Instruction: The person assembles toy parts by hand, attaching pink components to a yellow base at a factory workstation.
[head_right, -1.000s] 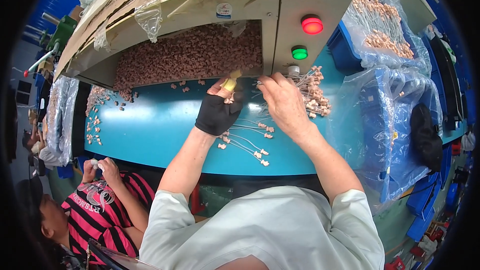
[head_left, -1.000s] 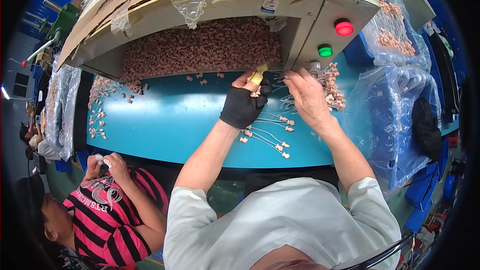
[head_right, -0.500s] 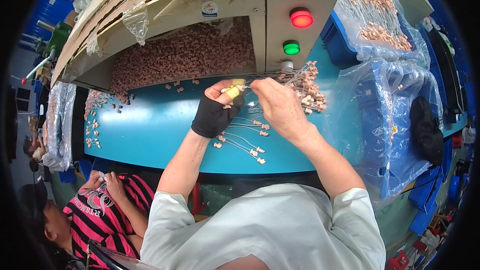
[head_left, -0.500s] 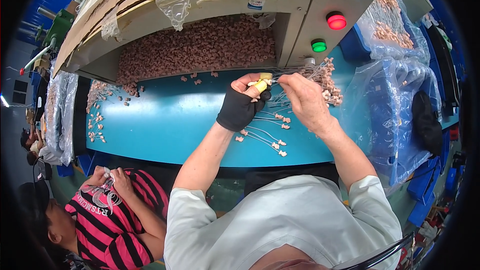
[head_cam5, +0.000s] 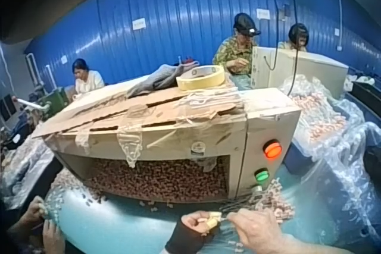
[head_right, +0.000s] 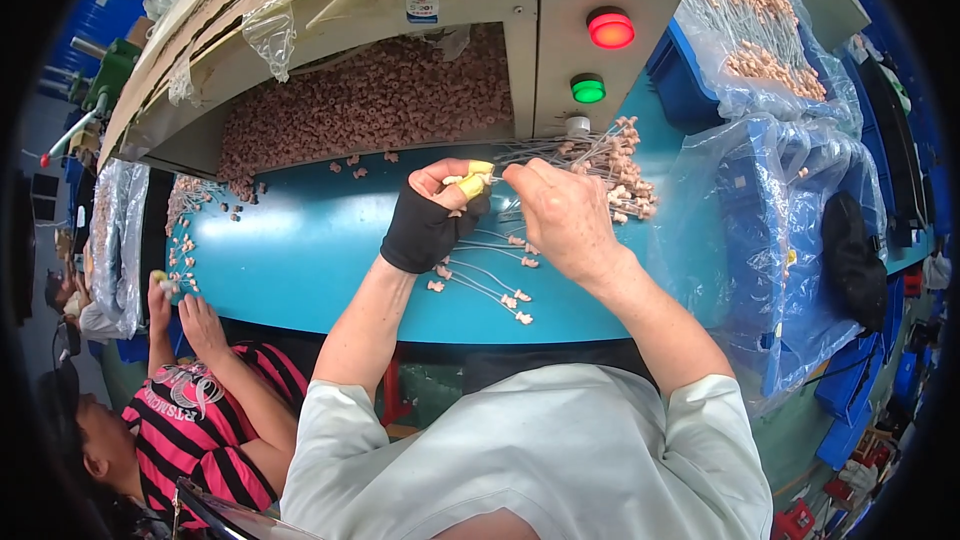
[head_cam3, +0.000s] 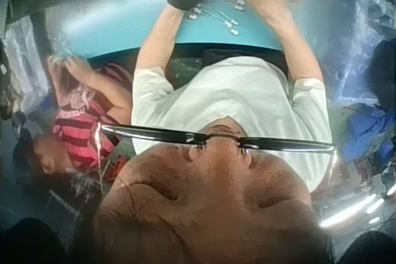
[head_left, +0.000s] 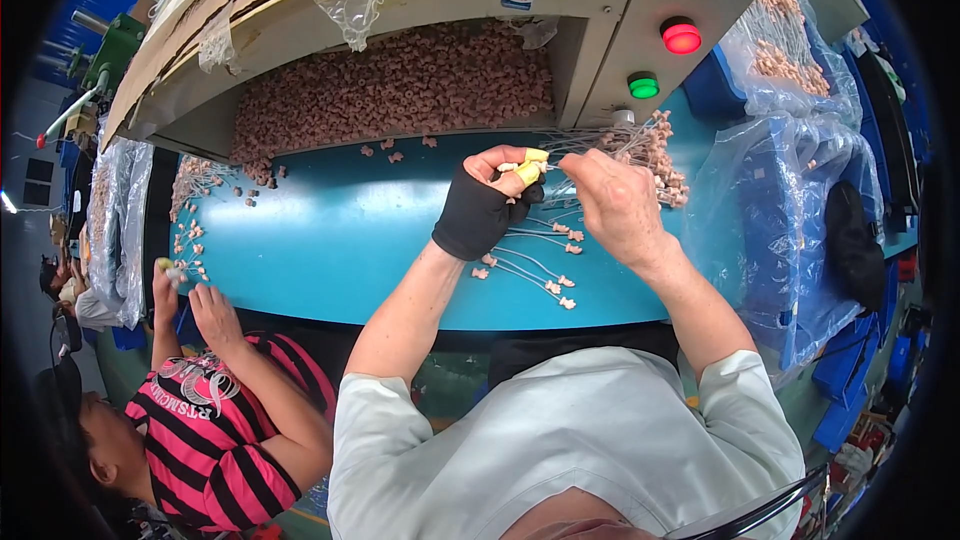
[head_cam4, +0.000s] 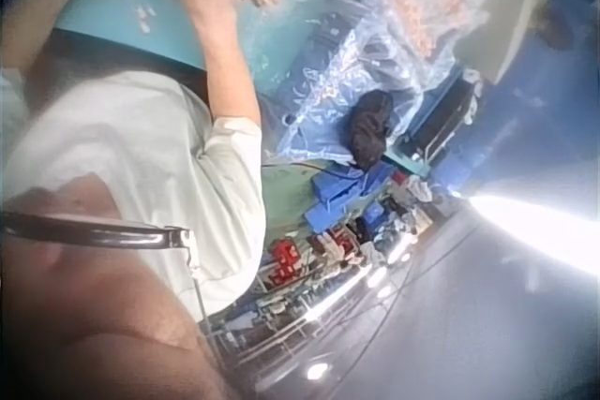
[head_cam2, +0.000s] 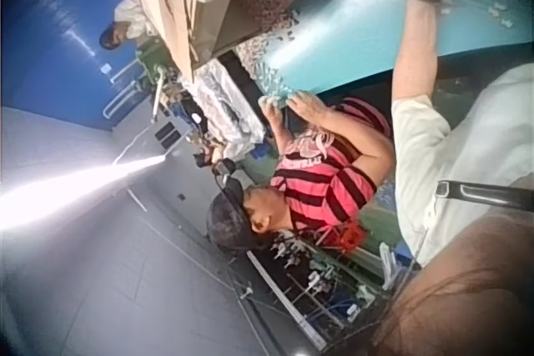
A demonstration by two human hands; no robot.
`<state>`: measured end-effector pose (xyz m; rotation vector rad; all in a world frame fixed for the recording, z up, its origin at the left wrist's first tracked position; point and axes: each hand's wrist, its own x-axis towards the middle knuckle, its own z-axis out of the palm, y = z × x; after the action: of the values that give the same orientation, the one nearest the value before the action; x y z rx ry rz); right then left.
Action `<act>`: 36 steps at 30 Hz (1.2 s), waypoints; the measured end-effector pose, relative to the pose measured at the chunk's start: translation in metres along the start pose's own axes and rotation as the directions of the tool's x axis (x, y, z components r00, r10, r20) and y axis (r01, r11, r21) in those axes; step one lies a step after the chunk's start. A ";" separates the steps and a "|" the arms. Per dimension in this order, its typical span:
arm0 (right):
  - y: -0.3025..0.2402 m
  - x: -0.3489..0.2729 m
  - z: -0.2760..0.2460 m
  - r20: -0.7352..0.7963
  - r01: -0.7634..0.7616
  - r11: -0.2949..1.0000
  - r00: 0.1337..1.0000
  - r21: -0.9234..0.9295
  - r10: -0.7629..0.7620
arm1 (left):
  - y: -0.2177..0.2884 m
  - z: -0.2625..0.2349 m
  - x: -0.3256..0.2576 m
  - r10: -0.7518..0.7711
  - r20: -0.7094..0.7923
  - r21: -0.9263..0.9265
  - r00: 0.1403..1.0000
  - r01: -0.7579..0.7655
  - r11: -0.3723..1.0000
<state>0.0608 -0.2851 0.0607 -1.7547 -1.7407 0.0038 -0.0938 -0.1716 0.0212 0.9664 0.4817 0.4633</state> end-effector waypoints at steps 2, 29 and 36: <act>-0.003 -0.001 0.000 0.005 0.018 0.998 1.000 -0.062 -0.018 | 0.003 0.006 -0.003 -0.017 -0.033 0.026 0.999 0.018 0.999; 0.015 -0.023 0.003 0.130 0.127 0.963 0.987 -0.239 -0.098 | 0.021 -0.048 -0.073 -0.110 -0.109 0.034 0.988 0.114 0.993; 0.012 -0.016 -0.010 -0.061 0.034 0.999 0.998 -0.037 -0.036 | 0.027 0.005 -0.024 -0.024 0.031 -0.166 0.999 0.029 0.986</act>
<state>0.0739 -0.3029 0.0566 -1.7318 -1.7368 -0.0958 -0.1147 -0.1752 0.0509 0.8042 0.4220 0.4577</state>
